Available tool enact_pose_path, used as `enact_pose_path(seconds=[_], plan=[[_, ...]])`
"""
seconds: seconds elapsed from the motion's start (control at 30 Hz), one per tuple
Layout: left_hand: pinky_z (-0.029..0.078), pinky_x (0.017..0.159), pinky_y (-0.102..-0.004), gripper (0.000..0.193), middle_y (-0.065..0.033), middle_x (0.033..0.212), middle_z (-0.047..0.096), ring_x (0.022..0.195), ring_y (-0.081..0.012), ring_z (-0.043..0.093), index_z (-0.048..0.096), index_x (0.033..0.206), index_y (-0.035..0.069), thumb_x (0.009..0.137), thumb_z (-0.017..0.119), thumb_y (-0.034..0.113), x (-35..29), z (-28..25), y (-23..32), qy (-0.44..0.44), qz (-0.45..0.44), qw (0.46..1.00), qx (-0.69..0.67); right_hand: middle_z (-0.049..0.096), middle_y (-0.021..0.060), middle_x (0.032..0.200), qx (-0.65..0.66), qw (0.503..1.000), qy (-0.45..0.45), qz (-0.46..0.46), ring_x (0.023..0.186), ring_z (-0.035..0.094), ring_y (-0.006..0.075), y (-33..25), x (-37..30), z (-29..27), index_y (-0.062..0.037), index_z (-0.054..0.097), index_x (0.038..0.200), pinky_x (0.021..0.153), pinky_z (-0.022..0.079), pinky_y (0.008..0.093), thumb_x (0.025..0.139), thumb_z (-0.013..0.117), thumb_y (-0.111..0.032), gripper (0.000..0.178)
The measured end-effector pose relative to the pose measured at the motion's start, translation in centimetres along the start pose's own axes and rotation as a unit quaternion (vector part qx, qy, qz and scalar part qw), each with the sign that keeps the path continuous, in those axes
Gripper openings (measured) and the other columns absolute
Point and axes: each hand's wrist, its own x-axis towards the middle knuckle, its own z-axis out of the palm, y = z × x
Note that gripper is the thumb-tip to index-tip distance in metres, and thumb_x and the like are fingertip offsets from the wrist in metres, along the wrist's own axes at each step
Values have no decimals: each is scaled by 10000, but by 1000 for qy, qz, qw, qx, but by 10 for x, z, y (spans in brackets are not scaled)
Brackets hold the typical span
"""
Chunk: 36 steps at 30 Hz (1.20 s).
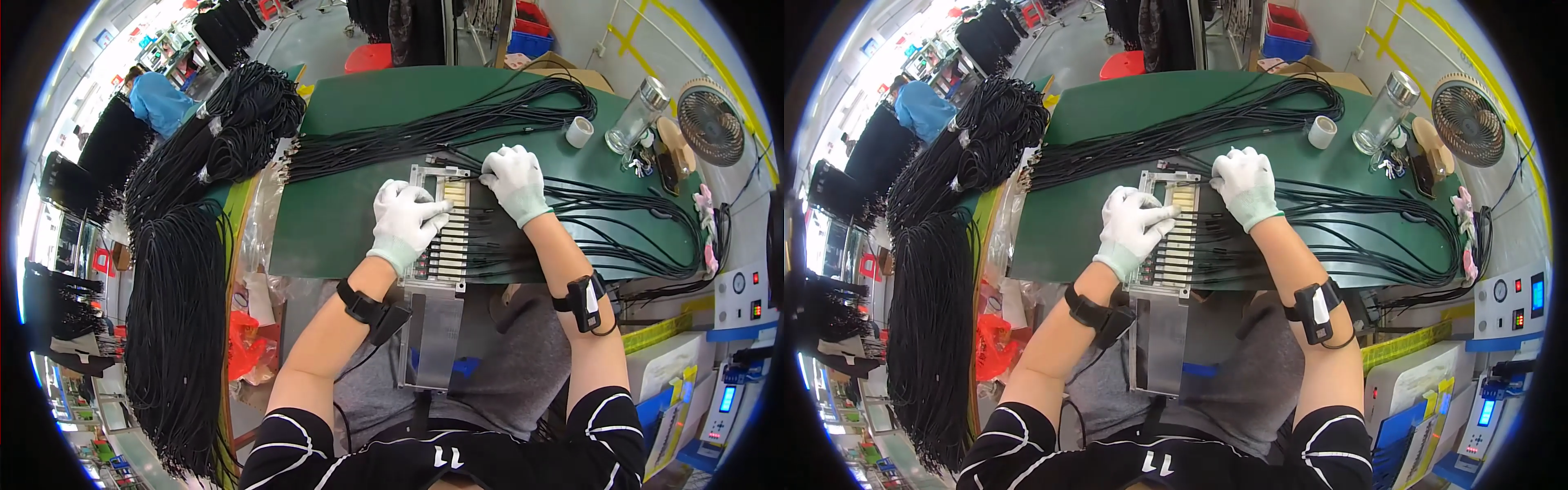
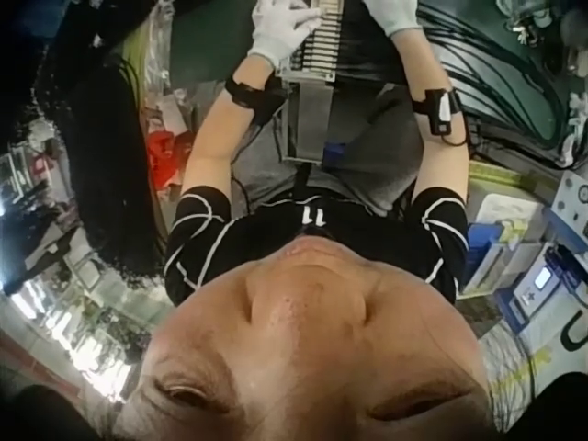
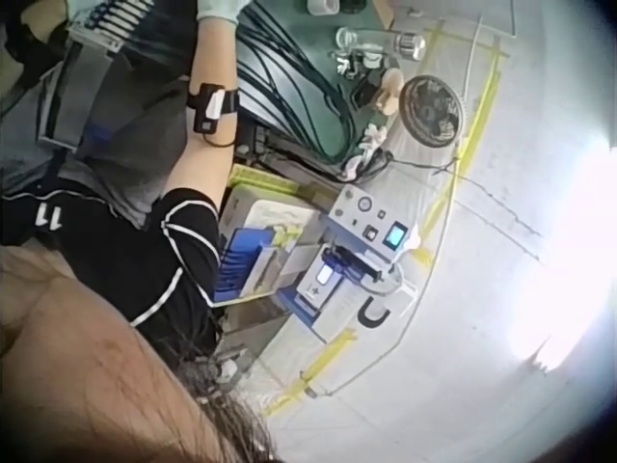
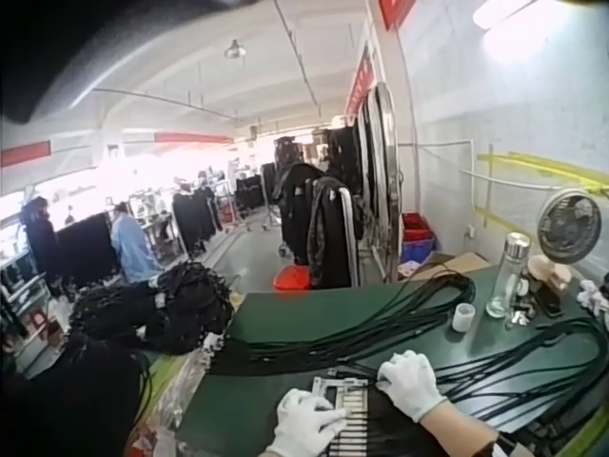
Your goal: The person places a metal fixture onto a machine, removes it, and sets it on a table. They then gather a bundle of black cables and arrange them individually into the slots of the fixture.
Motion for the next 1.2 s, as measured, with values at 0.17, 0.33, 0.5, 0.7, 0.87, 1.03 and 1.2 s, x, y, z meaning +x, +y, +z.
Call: enact_pose_path(seconds=[0.17,0.33,0.5,0.7,0.87,1.03,1.2], plan=[[472,951,-437,175,-61,1016,707,1052,-307,610,774,848,127,820,764,300,9,3,-16,21,-208,952,-225,634,47,824,93,995,24,-22,857,592,277,3,-1,-12,-127,671,797,767,473,405,734,792,-205,157],[508,899,-448,192,-128,1051,720,1027,-346,647,726,816,57,829,754,246,13,4,-31,163,-255,944,-130,630,68,811,194,977,39,-82,850,584,306,-10,-1,-28,-98,667,828,763,469,415,731,788,-142,161],[491,955,-393,142,-123,1123,691,1124,-284,603,713,920,59,881,730,195,12,4,-13,95,-77,980,-160,650,78,804,231,968,47,-86,827,606,321,-34,-8,-28,-103,659,821,766,487,420,727,793,-148,169],[483,963,-389,119,-111,1136,691,1131,-275,594,696,847,49,828,769,141,4,0,-7,109,-92,947,-287,668,102,808,289,954,-31,-70,797,609,330,-46,-9,-33,-77,685,880,746,482,420,738,779,-113,174],[484,957,-392,129,-107,1099,704,1110,-275,605,685,819,51,825,774,145,10,-5,-21,106,-145,962,-205,680,87,810,263,964,-22,-24,790,600,336,-10,-18,-37,-70,705,882,727,480,423,758,763,-125,147],[489,914,-369,160,-95,1000,719,1012,-287,640,715,875,53,883,732,212,9,-6,-31,108,-96,988,-60,695,66,810,180,980,-44,-70,802,607,318,-32,-11,-31,-84,724,855,748,486,419,784,740,-181,122],[491,879,-358,224,-112,1005,715,972,-284,638,741,992,57,932,678,264,7,6,-40,96,-185,968,-140,692,52,785,160,983,-70,-52,815,616,292,-16,-11,-34,-114,739,849,769,487,402,794,732,-188,92]])
